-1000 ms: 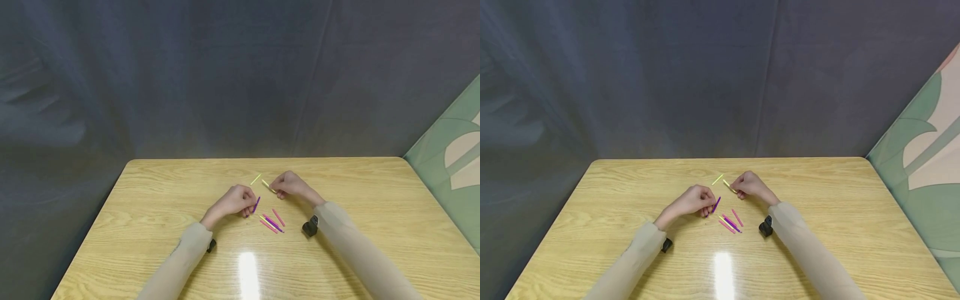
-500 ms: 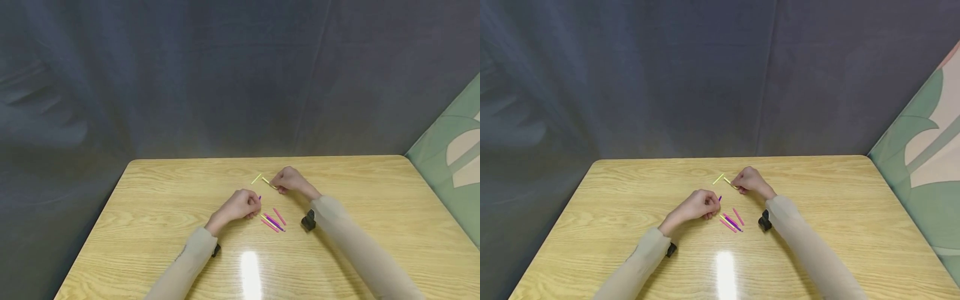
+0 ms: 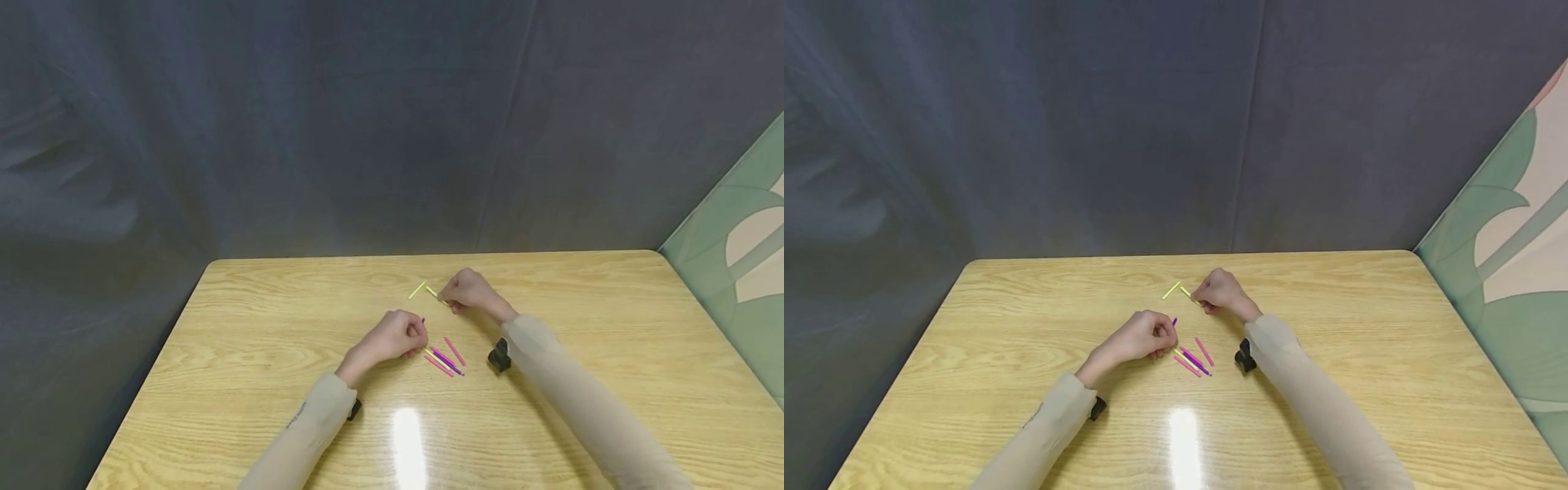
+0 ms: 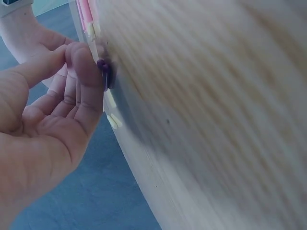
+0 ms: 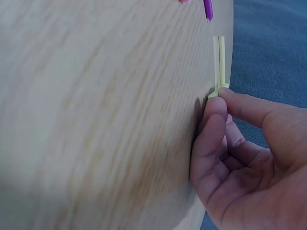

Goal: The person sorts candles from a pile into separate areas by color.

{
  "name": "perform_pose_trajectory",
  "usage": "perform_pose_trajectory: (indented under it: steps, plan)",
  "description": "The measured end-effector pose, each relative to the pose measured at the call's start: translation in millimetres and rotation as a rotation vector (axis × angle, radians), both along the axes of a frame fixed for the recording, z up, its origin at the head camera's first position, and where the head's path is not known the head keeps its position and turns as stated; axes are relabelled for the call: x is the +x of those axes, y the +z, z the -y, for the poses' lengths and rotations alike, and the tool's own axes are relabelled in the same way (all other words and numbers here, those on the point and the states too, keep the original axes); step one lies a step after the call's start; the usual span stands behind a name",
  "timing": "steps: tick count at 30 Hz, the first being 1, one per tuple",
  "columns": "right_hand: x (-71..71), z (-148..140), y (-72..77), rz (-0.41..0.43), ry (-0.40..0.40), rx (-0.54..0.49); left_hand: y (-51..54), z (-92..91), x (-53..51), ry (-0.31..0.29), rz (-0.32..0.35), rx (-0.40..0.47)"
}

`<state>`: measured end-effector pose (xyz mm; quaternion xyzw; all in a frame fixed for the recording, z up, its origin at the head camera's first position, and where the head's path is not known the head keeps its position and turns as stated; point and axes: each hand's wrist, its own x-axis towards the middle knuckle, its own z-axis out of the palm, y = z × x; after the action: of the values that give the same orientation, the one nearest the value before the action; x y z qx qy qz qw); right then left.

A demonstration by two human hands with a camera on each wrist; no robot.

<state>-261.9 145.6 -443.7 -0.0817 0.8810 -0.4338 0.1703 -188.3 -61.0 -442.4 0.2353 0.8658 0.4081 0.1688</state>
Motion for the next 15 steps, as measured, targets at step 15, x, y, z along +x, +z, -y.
perform_pose_trajectory:
  steps: [15]
  plan:
    - [-1.3, 1.6, 3.5, -0.006, 0.008, -0.049, -1.9, -7.4, 3.6, -0.031, -0.136, -0.138]
